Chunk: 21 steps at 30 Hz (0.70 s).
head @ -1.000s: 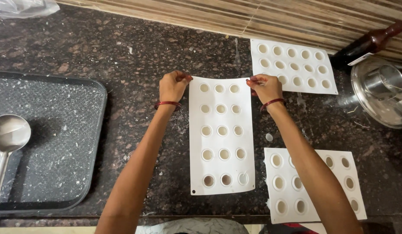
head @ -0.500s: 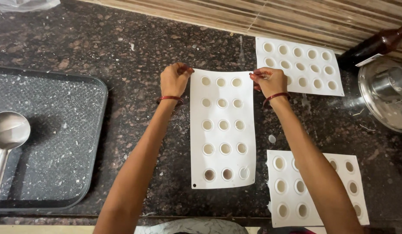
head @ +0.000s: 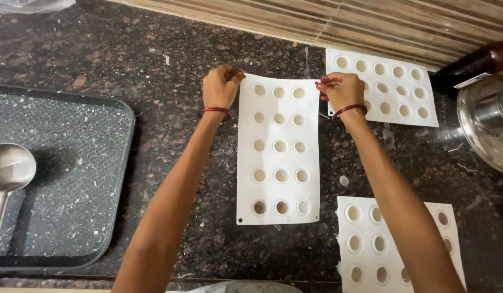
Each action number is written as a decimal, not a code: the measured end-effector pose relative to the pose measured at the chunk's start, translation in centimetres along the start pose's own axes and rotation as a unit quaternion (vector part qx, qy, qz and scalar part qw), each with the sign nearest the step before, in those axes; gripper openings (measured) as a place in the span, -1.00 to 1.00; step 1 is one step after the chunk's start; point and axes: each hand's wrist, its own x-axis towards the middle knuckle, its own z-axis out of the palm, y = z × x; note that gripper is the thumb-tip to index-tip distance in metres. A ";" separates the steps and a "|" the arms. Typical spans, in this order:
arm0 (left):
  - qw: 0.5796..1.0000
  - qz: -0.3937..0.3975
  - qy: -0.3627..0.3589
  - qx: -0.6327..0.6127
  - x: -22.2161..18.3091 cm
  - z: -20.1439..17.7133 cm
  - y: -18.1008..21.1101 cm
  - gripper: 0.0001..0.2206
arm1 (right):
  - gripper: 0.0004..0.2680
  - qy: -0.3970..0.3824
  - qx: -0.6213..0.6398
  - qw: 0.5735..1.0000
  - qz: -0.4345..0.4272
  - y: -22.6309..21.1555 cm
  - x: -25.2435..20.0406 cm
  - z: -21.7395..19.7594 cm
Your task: Preparing and arranging white silicone molds for a candle or soap task on a kitchen counter.
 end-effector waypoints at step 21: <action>0.999 -0.002 0.036 0.021 7.1 2.6 -0.2 -0.91 | -0.93 0.011 0.002 1.000 0.013 -0.8 6.7 0.5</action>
